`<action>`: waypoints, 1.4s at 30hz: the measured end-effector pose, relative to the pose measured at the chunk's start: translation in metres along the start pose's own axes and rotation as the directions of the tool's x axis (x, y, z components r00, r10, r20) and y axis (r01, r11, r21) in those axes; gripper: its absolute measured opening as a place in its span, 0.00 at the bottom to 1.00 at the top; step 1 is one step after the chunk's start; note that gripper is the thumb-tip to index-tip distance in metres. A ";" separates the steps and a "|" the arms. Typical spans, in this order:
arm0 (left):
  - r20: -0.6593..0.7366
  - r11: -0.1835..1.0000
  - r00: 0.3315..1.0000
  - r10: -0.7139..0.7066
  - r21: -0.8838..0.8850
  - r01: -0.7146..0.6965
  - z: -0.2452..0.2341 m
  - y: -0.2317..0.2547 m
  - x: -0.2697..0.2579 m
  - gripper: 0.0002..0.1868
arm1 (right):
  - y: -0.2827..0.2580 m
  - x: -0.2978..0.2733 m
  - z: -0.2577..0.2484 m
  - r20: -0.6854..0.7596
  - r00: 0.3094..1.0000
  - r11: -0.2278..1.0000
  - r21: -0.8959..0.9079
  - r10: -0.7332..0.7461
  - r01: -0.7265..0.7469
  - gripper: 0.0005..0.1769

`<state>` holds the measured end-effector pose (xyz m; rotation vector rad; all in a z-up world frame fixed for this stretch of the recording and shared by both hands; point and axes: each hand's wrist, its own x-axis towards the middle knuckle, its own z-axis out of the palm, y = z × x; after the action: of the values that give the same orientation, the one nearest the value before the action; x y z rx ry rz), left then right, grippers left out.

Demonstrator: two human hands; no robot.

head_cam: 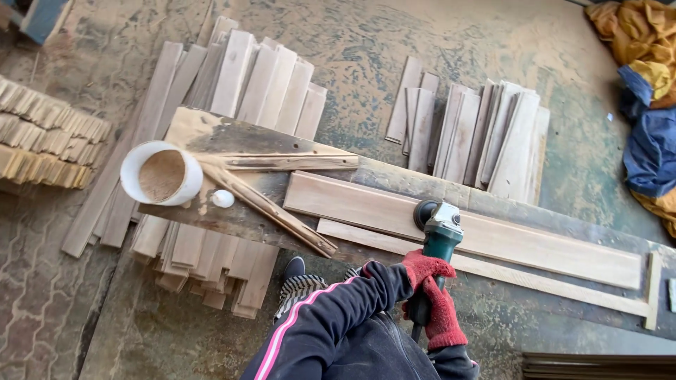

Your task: Sanding a piece of wood with an angle grinder equipped with a sanding disc.

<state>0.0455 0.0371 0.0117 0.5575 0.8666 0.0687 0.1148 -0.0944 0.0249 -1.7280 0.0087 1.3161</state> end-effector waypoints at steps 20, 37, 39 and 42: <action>-0.334 0.792 0.905 0.263 -0.461 -0.401 -0.167 0.014 -0.067 0.19 | -0.034 -0.006 0.187 0.301 0.937 0.908 -0.416 0.179 -0.040 0.26; -0.396 0.711 0.869 0.298 -0.515 -0.479 -0.181 0.009 -0.082 0.21 | -0.045 -0.020 0.208 0.370 0.903 0.873 -0.487 0.218 -0.012 0.30; -0.370 0.743 0.889 0.269 -0.508 -0.436 -0.164 0.011 -0.083 0.20 | -0.041 -0.010 0.185 0.337 0.914 0.882 -0.469 0.228 -0.047 0.29; -0.317 0.822 0.923 0.217 -0.451 -0.348 -0.132 0.013 -0.077 0.22 | -0.036 0.000 0.144 0.286 0.933 0.906 -0.416 0.220 -0.086 0.27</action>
<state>-0.1003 0.0849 0.0045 0.1801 0.9611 0.6393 0.0242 0.0211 0.0497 -1.8447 -0.3413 1.8110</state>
